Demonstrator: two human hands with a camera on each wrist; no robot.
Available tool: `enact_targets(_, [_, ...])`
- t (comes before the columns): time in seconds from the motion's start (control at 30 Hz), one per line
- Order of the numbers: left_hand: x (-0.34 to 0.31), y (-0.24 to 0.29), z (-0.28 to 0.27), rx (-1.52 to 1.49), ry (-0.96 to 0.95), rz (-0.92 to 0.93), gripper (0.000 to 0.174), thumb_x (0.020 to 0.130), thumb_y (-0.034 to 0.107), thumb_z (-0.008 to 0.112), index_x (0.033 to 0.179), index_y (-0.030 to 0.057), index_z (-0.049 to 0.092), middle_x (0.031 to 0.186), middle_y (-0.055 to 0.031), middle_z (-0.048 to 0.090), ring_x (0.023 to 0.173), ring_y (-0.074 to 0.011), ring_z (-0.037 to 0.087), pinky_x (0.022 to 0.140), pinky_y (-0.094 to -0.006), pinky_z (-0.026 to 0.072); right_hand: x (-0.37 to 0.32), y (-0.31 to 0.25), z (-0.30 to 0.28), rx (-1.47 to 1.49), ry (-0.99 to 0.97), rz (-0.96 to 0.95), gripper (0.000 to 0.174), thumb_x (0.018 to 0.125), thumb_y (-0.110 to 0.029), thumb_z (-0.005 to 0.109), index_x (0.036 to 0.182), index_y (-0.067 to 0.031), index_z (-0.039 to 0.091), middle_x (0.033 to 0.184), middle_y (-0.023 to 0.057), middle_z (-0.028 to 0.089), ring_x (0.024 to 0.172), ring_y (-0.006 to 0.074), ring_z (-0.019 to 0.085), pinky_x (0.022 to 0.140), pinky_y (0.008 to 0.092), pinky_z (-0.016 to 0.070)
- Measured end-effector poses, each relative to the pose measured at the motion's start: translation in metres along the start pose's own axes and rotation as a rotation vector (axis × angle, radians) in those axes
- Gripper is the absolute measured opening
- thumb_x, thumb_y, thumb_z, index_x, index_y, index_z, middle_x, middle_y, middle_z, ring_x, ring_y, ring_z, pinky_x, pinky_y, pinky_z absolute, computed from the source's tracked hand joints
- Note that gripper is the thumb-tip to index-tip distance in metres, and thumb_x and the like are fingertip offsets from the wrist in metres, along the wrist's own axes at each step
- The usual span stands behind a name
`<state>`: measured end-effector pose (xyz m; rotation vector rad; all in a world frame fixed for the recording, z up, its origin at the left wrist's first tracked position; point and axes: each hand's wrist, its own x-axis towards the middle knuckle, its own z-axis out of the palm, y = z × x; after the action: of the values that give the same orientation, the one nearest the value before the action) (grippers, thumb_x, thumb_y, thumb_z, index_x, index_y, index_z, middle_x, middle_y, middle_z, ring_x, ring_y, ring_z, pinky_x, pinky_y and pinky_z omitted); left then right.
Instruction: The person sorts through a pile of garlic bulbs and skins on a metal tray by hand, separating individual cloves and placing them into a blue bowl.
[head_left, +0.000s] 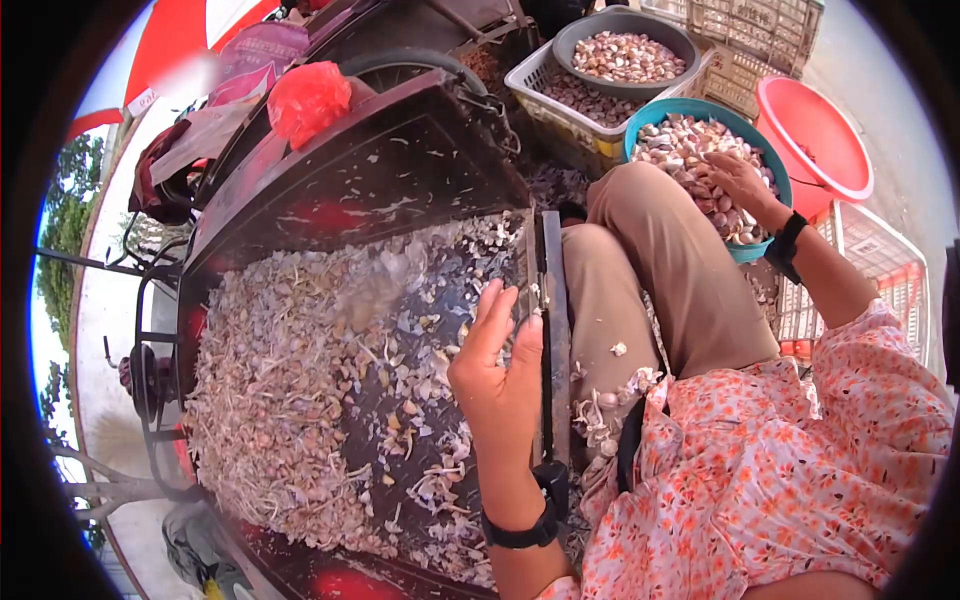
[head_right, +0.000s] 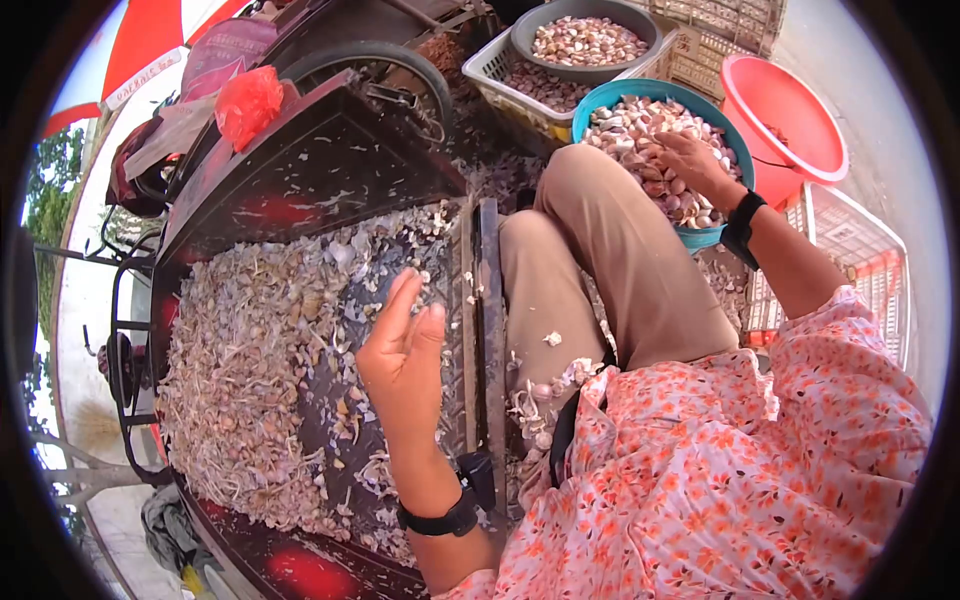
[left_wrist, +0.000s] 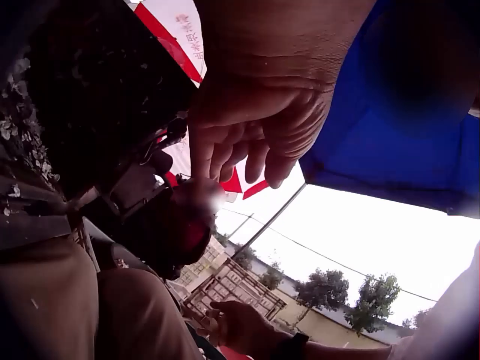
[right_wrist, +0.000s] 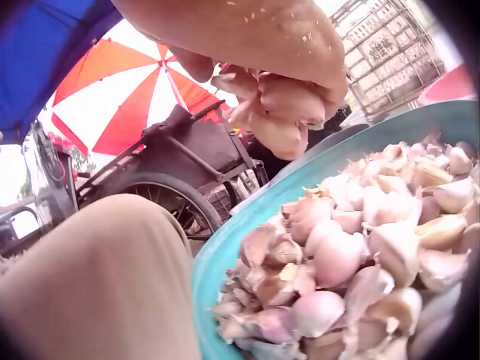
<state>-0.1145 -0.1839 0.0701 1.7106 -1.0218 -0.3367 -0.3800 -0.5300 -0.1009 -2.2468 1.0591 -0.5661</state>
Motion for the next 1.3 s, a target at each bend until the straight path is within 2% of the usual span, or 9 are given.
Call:
enact_targets(0.17, [-0.108, -0.073, -0.105, 0.291, 0.377, -0.493, 0.030, 0.082, 0.005, 0.061, 0.109, -0.0062, 0.060, 0.099, -0.0182, 0.066, 0.084, -0.0187, 0.064, 0.073, -0.0294, 0.0492, -0.023, 0.017, 0.009, -0.463, -0.001, -0.119, 0.049, 0.085, -0.023, 0.055, 0.130, -0.0086, 0.044, 0.132, 0.0129, 0.042, 0.123, 0.0302, 0.038, 0.101, 0.0406, 0.0324])
enact_targets(0.5, [-0.117, -0.143, -0.170, 1.064, 0.401, -0.519, 0.024, 0.080, 0.014, 0.058, 0.101, 0.0062, 0.067, 0.080, -0.0209, 0.064, 0.073, -0.0370, 0.062, 0.066, -0.0421, 0.0487, -0.033, 0.008, -0.005, -0.371, -0.038, -0.033, 0.046, 0.080, -0.010, 0.057, 0.126, -0.0080, 0.050, 0.132, 0.0183, 0.042, 0.124, 0.0336, 0.039, 0.103, 0.0405, 0.0325])
enact_targets(0.67, [-0.104, -0.142, -0.168, 1.279, 0.161, -0.520, 0.022, 0.077, 0.009, 0.056, 0.095, 0.0058, 0.068, 0.077, -0.0200, 0.064, 0.069, -0.0373, 0.062, 0.064, -0.0440, 0.0486, -0.044, -0.120, -0.003, -0.090, 0.170, -0.505, 0.043, 0.076, -0.002, 0.058, 0.119, -0.0094, 0.055, 0.124, 0.0161, 0.049, 0.116, 0.0343, 0.046, 0.096, 0.0408, 0.0376])
enact_targets(0.8, [-0.117, -0.127, -0.169, 1.064, 0.193, -0.500, 0.026, 0.074, 0.007, 0.061, 0.099, 0.0047, 0.067, 0.077, -0.0187, 0.065, 0.065, -0.0322, 0.063, 0.061, -0.0387, 0.0491, -0.073, -0.244, 0.005, 0.269, -0.130, -0.660, 0.040, 0.078, 0.000, 0.059, 0.117, -0.0041, 0.052, 0.115, 0.0156, 0.051, 0.101, 0.0283, 0.055, 0.088, 0.0358, 0.0431])
enact_targets(0.93, [-0.120, -0.061, -0.120, 0.104, 0.510, -0.519, 0.036, 0.072, 0.000, 0.069, 0.108, -0.0016, 0.063, 0.081, -0.0125, 0.067, 0.070, -0.0121, 0.062, 0.069, -0.0249, 0.0482, -0.112, -0.312, 0.077, 1.004, -0.854, -0.090, 0.029, 0.090, -0.018, 0.054, 0.114, -0.0018, 0.054, 0.104, 0.0084, 0.054, 0.082, 0.0138, 0.056, 0.067, 0.0249, 0.0481])
enact_targets(1.1, [-0.144, -0.001, -0.071, 0.400, 0.385, -0.156, 0.026, 0.076, -0.001, 0.066, 0.102, -0.0061, 0.063, 0.094, -0.0174, 0.067, 0.079, -0.0174, 0.065, 0.075, -0.0273, 0.0494, -0.139, -0.366, 0.153, 1.284, -1.385, 0.723, 0.033, 0.091, -0.027, 0.051, 0.109, -0.0007, 0.057, 0.086, 0.0037, 0.059, 0.067, 0.0120, 0.055, 0.053, 0.0228, 0.0454])
enact_targets(1.2, [-0.179, -0.002, -0.064, 0.470, 0.505, -0.099, 0.022, 0.077, -0.001, 0.065, 0.098, -0.0060, 0.064, 0.090, -0.0172, 0.068, 0.081, -0.0206, 0.067, 0.075, -0.0288, 0.0505, -0.146, -0.388, 0.181, 1.178, -1.461, 0.707, 0.027, 0.092, -0.023, 0.050, 0.106, -0.0016, 0.059, 0.081, 0.0014, 0.058, 0.062, 0.0114, 0.056, 0.054, 0.0227, 0.0441])
enact_targets(1.27, [-0.200, -0.015, -0.069, 0.463, 0.540, -0.168, 0.020, 0.077, -0.001, 0.064, 0.097, -0.0057, 0.065, 0.088, -0.0167, 0.068, 0.080, -0.0211, 0.067, 0.074, -0.0290, 0.0507, -0.147, -0.408, 0.201, 0.819, -1.167, -0.152, 0.018, 0.085, -0.017, 0.055, 0.091, -0.0019, 0.062, 0.079, 0.0065, 0.060, 0.066, 0.0183, 0.059, 0.058, 0.0296, 0.0468])
enact_targets(1.3, [-0.206, -0.024, -0.070, 0.454, 0.570, -0.223, 0.019, 0.077, 0.000, 0.064, 0.096, -0.0053, 0.065, 0.086, -0.0161, 0.068, 0.079, -0.0216, 0.068, 0.074, -0.0291, 0.0509, -0.146, -0.414, 0.214, 0.810, -1.173, -0.154, 0.018, 0.085, -0.017, 0.055, 0.091, -0.0019, 0.062, 0.079, 0.0065, 0.060, 0.066, 0.0183, 0.059, 0.058, 0.0296, 0.0468])
